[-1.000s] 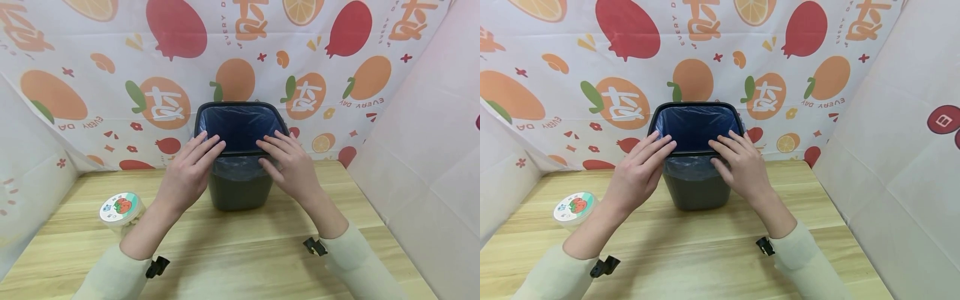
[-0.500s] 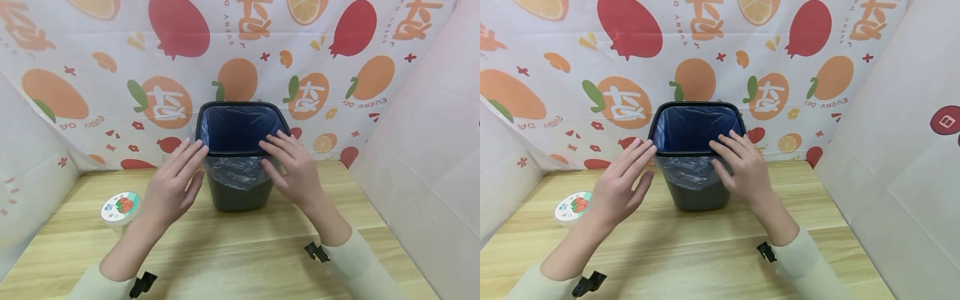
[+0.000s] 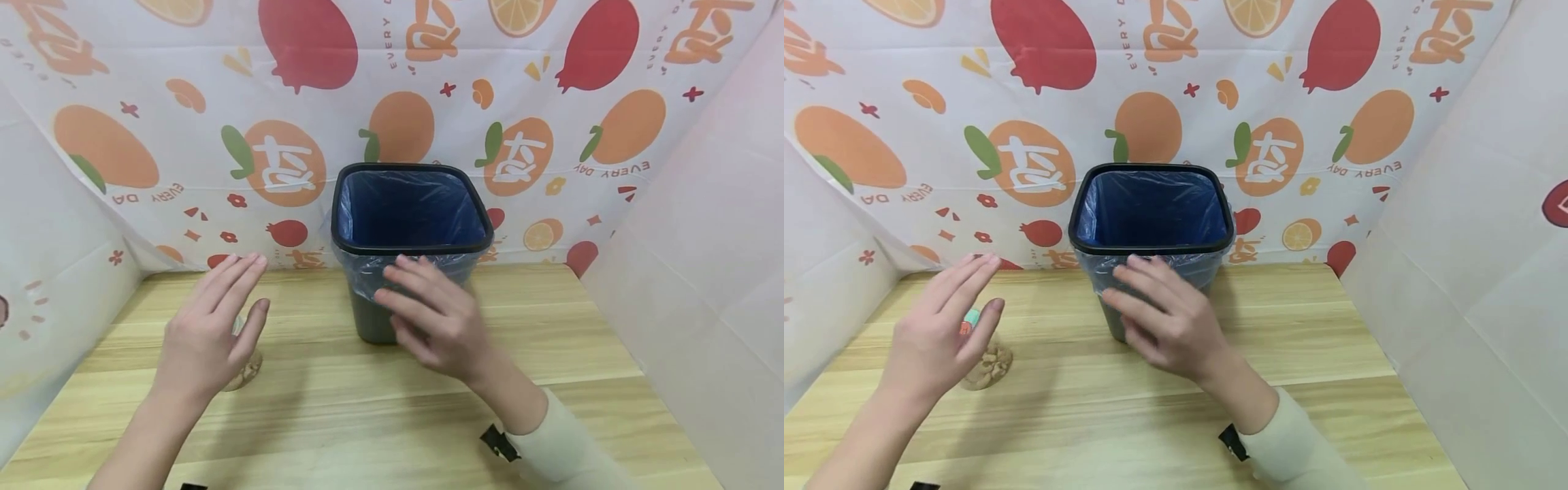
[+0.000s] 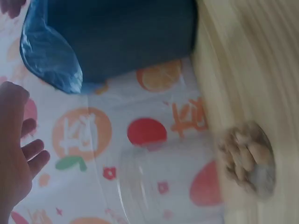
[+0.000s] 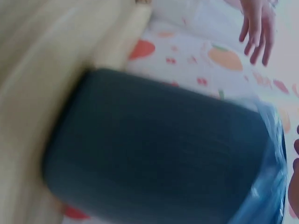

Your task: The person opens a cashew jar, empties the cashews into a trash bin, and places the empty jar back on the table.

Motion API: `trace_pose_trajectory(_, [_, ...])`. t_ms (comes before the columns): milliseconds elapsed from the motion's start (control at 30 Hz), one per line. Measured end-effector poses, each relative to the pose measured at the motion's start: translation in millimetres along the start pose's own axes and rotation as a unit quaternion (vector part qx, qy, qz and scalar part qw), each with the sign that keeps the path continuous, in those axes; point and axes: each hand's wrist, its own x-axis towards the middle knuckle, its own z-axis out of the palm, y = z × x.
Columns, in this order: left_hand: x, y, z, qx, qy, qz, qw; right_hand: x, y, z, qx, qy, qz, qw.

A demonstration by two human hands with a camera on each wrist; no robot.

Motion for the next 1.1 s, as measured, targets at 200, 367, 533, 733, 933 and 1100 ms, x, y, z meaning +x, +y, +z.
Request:
trace_pose_trajectory(200, [-17.3,-21.0,-8.9,0.019,-0.020,-0.036,0.9990,-9.9,-15,38,0.057,-0.058,-0.004,0.9967])
trace_pose_trajectory(367, [-29.9,-35.6,-11.9,0.036,-0.032,-0.053,0.9974,-18.1,-25,75,0.105,-0.101,0.035,0.9887])
trace_pose_trajectory(533, [-41.9,-48.6,-16.8,0.058,-0.077,-0.077,0.9923,-18.9,-37,109,0.167,-0.165,0.123,0.9643])
trace_pose_trajectory(733, [-50.4,-60.7,-22.1,0.066,-0.119,-0.096,0.9861,-23.8,-49,147,0.259,-0.288,0.285,0.8767])
trace_pose_trajectory(933, [-57.2,-67.5,-26.8,0.062,-0.159,-0.128,0.9770,-28.0,-61,189,0.371,-0.317,0.435,0.7565])
trace_pose_trajectory(1100, [-61.3,-71.4,-29.3,0.065,-0.190,-0.148,0.9683,-21.3,-72,213,0.390,-0.304,0.496,0.7136])
